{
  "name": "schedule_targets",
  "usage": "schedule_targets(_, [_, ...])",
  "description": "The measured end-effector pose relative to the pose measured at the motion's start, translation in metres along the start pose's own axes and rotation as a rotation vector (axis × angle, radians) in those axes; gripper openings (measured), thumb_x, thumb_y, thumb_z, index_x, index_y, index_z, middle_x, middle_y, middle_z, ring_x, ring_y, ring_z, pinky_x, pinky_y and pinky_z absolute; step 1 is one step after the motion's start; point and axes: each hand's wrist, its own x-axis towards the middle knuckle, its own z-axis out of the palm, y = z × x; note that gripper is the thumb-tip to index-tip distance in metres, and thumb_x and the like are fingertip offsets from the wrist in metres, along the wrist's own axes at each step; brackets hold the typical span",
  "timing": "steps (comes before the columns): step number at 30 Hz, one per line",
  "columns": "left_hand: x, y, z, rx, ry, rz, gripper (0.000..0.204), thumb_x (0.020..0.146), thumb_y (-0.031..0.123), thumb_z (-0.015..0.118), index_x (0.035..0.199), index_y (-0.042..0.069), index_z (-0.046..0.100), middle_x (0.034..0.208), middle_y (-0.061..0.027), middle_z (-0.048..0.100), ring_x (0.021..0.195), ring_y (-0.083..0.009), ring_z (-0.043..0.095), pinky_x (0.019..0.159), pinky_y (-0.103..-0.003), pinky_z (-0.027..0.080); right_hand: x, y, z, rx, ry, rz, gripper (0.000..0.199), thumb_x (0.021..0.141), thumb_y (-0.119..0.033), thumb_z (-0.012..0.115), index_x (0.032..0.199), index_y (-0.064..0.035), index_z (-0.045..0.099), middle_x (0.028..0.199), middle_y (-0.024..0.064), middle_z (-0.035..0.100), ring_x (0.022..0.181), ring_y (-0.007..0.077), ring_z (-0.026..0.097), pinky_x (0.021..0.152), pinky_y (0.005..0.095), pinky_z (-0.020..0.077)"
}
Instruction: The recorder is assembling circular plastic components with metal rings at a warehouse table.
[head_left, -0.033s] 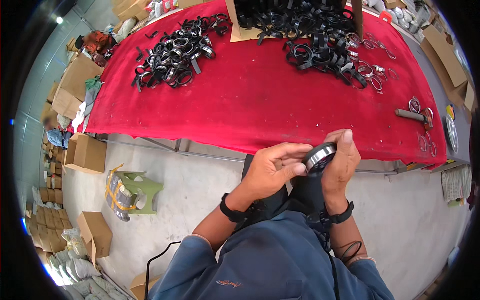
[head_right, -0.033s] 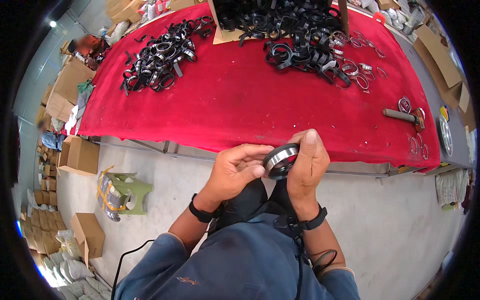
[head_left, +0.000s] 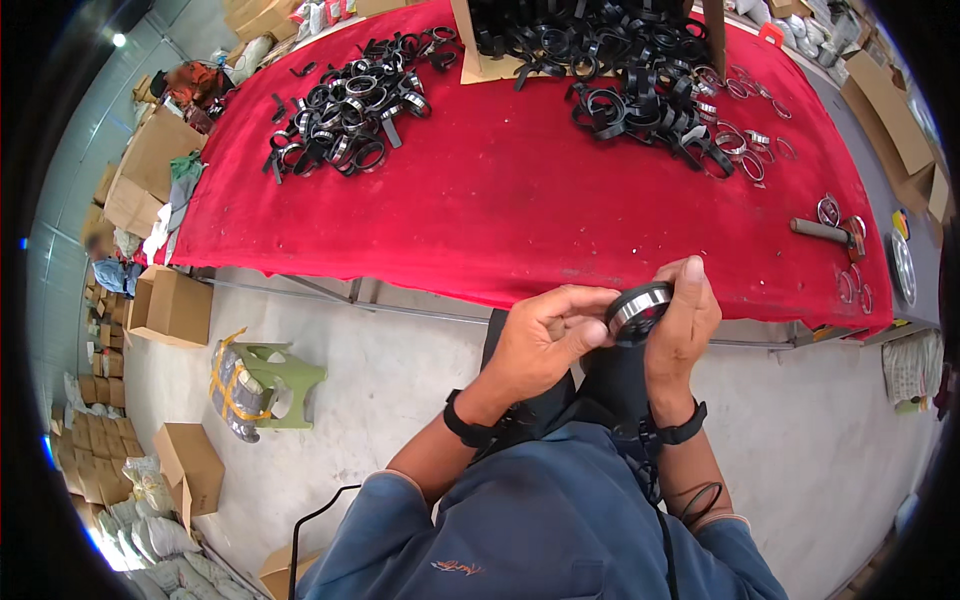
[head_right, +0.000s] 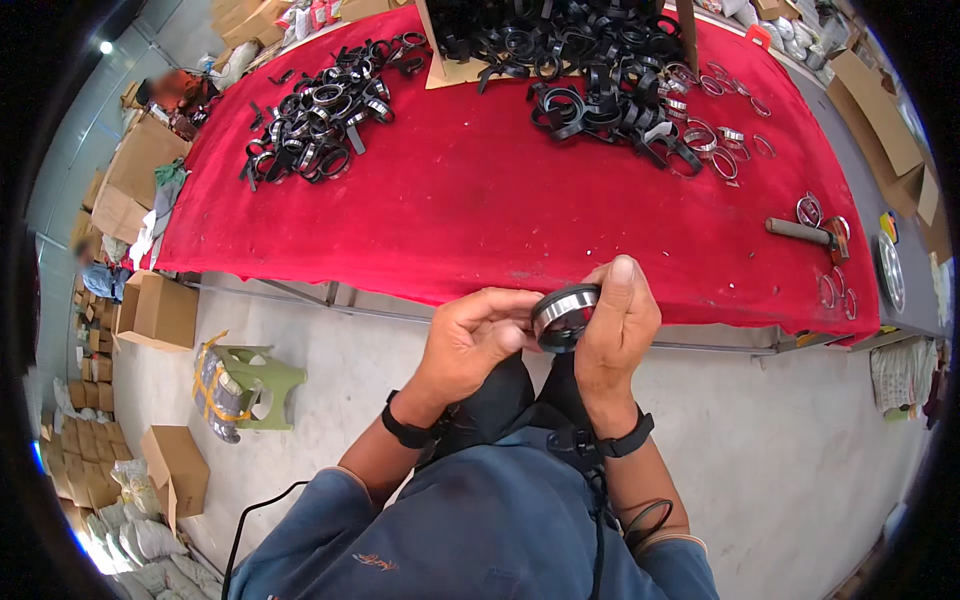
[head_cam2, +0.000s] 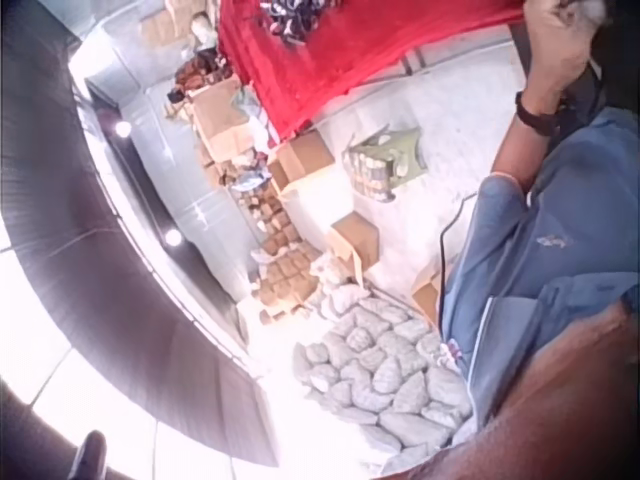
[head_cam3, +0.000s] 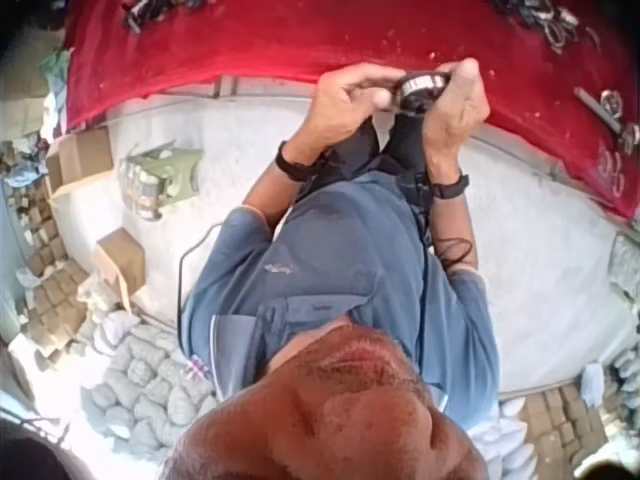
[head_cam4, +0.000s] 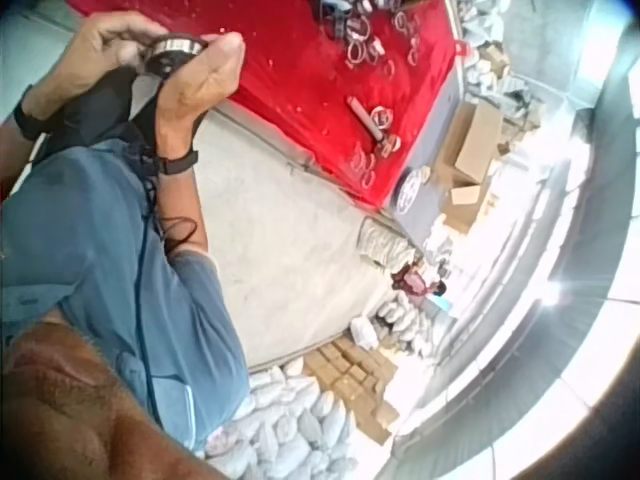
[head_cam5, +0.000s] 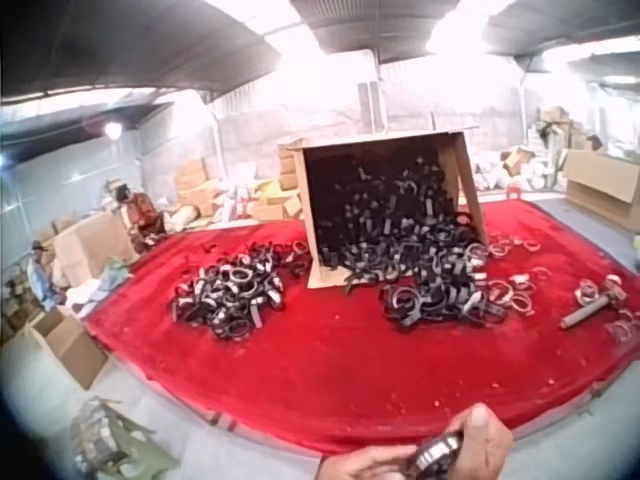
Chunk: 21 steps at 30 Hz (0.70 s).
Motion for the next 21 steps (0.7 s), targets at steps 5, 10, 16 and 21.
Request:
schedule_targets(5, [0.021, -0.007, 0.034, 0.684, 0.489, 0.386, 0.033, 0.109, 0.026, 0.065, 0.09, 0.0, 0.068, 0.079, -0.0148, 0.062, 0.07, -0.0281, 0.066, 0.062, -0.04, 0.048, -0.007, 0.003, 0.012, -0.153, 0.021, -0.109, 0.05, 0.118, -0.031, 0.044, 0.081, 0.0001, 0.057, 0.071, 0.0039, 0.053, 0.066, 0.0129, 0.049, 0.061, 0.033, 0.0397])
schedule_targets(10, [0.033, -0.013, 0.028, 0.918, 0.576, 0.601, 0.037, 0.111, 0.023, 0.06, 0.083, 0.0, 0.065, 0.07, -0.014, 0.059, 0.058, -0.0314, 0.059, 0.054, -0.04, 0.045, -0.007, -0.004, 0.008, 0.02, -0.01, 0.086, 0.051, 0.118, -0.034, 0.048, 0.079, -0.002, 0.056, 0.069, 0.0, 0.051, 0.066, 0.0084, 0.045, 0.06, 0.0315, 0.0368])
schedule_targets(16, [0.033, -0.019, 0.034, 0.945, 0.549, 0.664, 0.034, 0.11, 0.017, 0.06, 0.08, 0.0, 0.063, 0.067, -0.0134, 0.058, 0.055, -0.0316, 0.058, 0.052, -0.041, 0.044, -0.001, 0.006, 0.007, -0.03, 0.065, -0.074, 0.058, 0.117, -0.039, 0.051, 0.071, -0.0038, 0.052, 0.062, -0.0021, 0.048, 0.06, 0.0072, 0.044, 0.054, 0.0304, 0.0341])
schedule_targets(21, [0.038, -0.026, 0.035, 0.921, 0.559, 0.657, 0.028, 0.106, 0.01, 0.064, 0.079, 0.001, 0.062, 0.067, -0.0132, 0.057, 0.056, -0.0345, 0.057, 0.052, -0.043, 0.044, 0.003, 0.006, 0.006, 0.003, 0.078, -0.033, 0.061, 0.117, -0.043, 0.051, 0.069, -0.0056, 0.05, 0.058, -0.0022, 0.046, 0.053, 0.0064, 0.044, 0.049, 0.0295, 0.0325])
